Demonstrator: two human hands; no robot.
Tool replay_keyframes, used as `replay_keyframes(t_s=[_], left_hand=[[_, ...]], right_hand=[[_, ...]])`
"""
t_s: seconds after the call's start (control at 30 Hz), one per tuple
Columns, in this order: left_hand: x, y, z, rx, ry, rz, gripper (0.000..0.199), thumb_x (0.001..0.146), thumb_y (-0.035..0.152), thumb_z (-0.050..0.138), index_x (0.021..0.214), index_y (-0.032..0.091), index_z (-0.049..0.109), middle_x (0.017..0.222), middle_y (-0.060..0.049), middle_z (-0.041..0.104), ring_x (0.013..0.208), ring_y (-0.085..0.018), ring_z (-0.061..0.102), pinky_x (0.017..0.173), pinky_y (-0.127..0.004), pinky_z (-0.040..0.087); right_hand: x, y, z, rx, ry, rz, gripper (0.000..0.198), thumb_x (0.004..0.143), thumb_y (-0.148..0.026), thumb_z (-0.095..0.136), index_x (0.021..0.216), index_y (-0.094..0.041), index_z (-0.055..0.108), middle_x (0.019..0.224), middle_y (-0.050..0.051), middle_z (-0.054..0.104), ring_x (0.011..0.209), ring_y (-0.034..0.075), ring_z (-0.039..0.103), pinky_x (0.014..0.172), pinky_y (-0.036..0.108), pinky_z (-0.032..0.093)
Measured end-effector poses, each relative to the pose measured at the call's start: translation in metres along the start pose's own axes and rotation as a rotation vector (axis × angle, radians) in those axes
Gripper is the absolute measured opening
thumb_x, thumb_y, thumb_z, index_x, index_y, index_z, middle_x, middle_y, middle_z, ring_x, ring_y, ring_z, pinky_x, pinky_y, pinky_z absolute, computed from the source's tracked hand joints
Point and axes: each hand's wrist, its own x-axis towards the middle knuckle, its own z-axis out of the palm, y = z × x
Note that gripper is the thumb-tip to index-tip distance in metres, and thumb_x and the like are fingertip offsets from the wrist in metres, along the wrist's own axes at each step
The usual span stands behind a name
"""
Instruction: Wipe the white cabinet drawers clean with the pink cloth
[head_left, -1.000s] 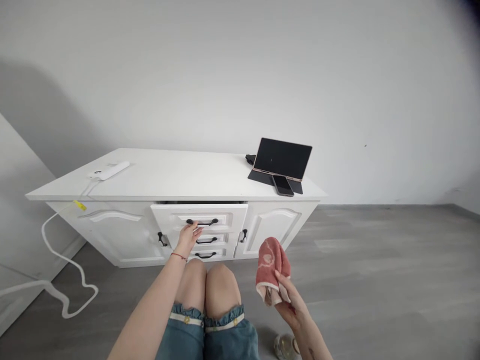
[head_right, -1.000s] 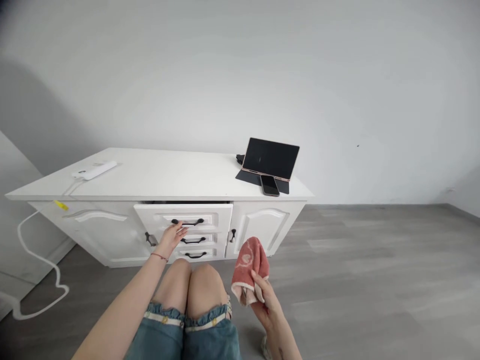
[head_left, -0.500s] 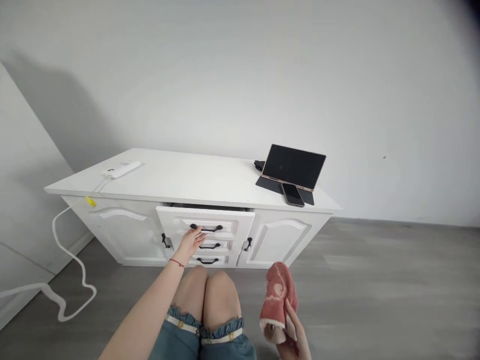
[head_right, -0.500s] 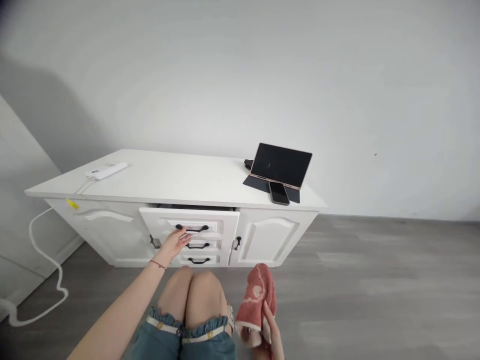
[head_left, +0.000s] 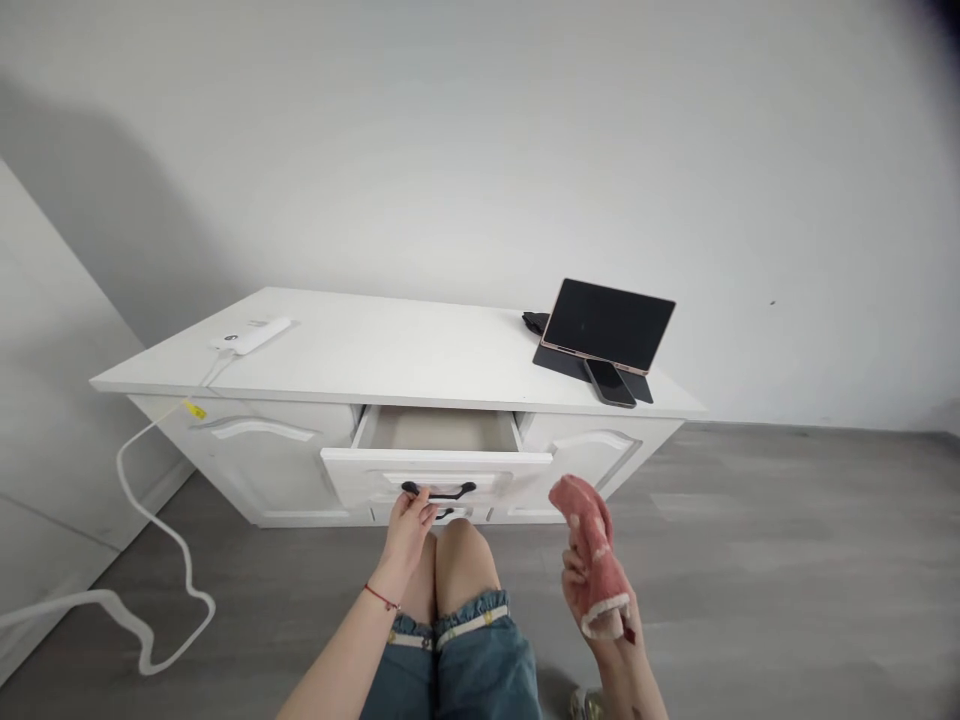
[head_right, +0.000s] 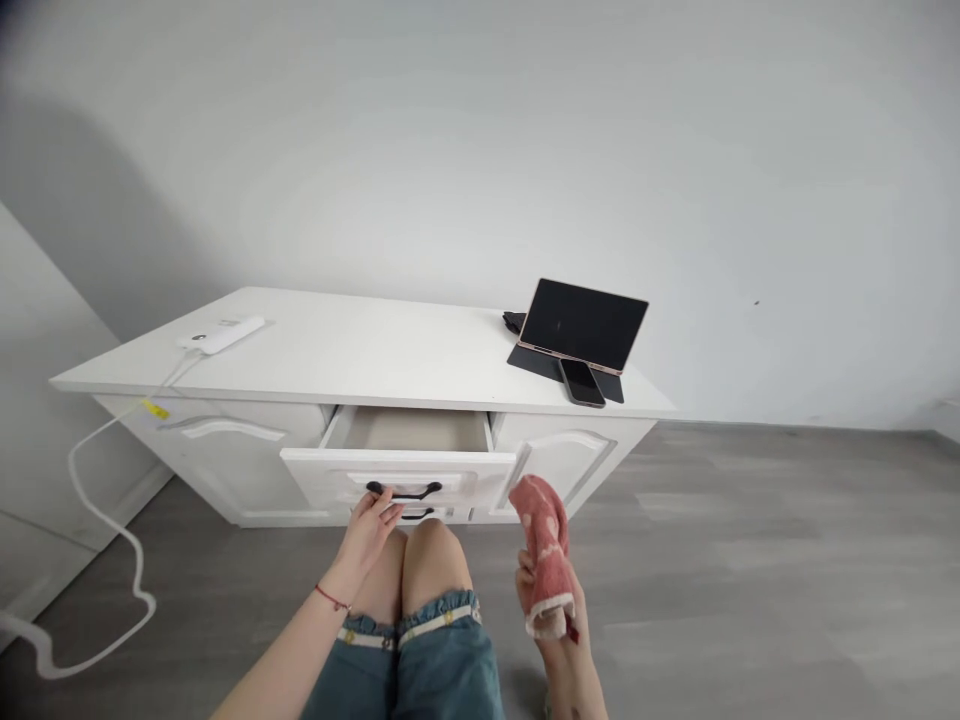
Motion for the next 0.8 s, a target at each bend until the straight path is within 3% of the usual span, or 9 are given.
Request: replay_keyframes(t_s=[0.13,0.23,0.37,0.47,0.53,0.6,0.7,0.8], left_hand=[[-0.025,-0.005,-0.012,-0.018,0.009,-0.013,0.026,0.072,0.016,0.078,0.067,0.019,0.053,0.065,0.003,0.062,0.062,-0.01,0.063,0.076,-0.026,0.054],[-0.042,-0.008,-0.019,-0.017,0.008,-0.019,0.027,0.069,0.017,0.081,0.066,0.019,0.054,0.064,0.004,0.061,0.062,-0.009,0.063,0.078,-0.025,0.054],[-0.062,-0.012,-0.026,-0.019,0.024,-0.02,0.028,0.064,0.018,0.083,0.066,0.02,0.056,0.067,0.004,0.062,0.067,-0.01,0.065,0.082,-0.026,0.054],[-0.072,-0.017,-0.033,-0.025,0.067,-0.042,0.027,0.063,0.017,0.083,0.067,0.021,0.057,0.071,0.002,0.065,0.077,-0.014,0.068,0.088,-0.029,0.053],[-0.074,-0.021,-0.04,-0.03,0.114,-0.069,0.026,0.061,0.018,0.084,0.071,0.022,0.06,0.077,0.0,0.067,0.09,-0.02,0.07,0.093,-0.032,0.052],[-0.073,-0.026,-0.05,-0.042,0.163,-0.122,0.031,0.057,0.021,0.086,0.077,0.023,0.062,0.086,-0.004,0.071,0.101,-0.026,0.069,0.097,-0.038,0.05],[-0.07,-0.03,-0.062,-0.077,0.162,-0.186,0.038,0.055,0.025,0.087,0.085,0.026,0.064,0.096,-0.006,0.073,0.108,-0.031,0.067,0.101,-0.043,0.048],[-0.069,-0.029,-0.066,-0.04,0.159,-0.26,0.036,0.054,0.023,0.086,0.08,0.029,0.063,0.092,-0.005,0.074,0.107,-0.033,0.067,0.103,-0.046,0.045]], right_hand=[[-0.002,-0.012,0.027,0.036,0.009,0.075,0.037,0.062,-0.041,0.082,0.096,-0.034,0.069,0.089,0.001,0.071,0.046,0.008,0.041,0.036,0.019,0.036],[-0.022,-0.03,0.035,-0.043,-0.007,0.058,0.029,0.07,-0.047,0.075,0.092,-0.029,0.069,0.085,0.005,0.071,0.054,0.014,0.05,0.045,0.026,0.045],[-0.039,-0.065,0.034,-0.09,0.079,0.029,0.025,0.065,-0.039,0.081,0.079,-0.024,0.067,0.068,0.001,0.066,0.055,0.016,0.055,0.053,0.032,0.05],[-0.028,-0.086,0.04,-0.159,0.17,0.029,0.034,0.06,-0.037,0.085,0.087,-0.024,0.069,0.081,0.001,0.071,0.066,0.017,0.063,0.059,0.031,0.052],[-0.009,-0.092,0.056,-0.3,0.162,0.059,0.038,0.059,-0.037,0.085,0.09,-0.022,0.07,0.086,0.003,0.073,0.074,0.02,0.066,0.066,0.031,0.053],[0.016,-0.092,0.082,-0.479,0.03,0.092,0.04,0.064,-0.038,0.083,0.098,-0.02,0.071,0.093,0.006,0.074,0.085,0.023,0.068,0.073,0.032,0.053],[0.062,-0.077,0.13,-0.785,-0.334,0.024,0.044,0.075,-0.038,0.074,0.115,-0.021,0.065,0.112,0.008,0.07,0.101,0.023,0.064,0.084,0.033,0.05],[0.106,-0.045,0.17,-1.292,-0.663,-0.08,0.029,0.083,-0.033,0.064,0.108,-0.019,0.063,0.096,0.005,0.071,0.086,0.021,0.065,0.076,0.032,0.048]])
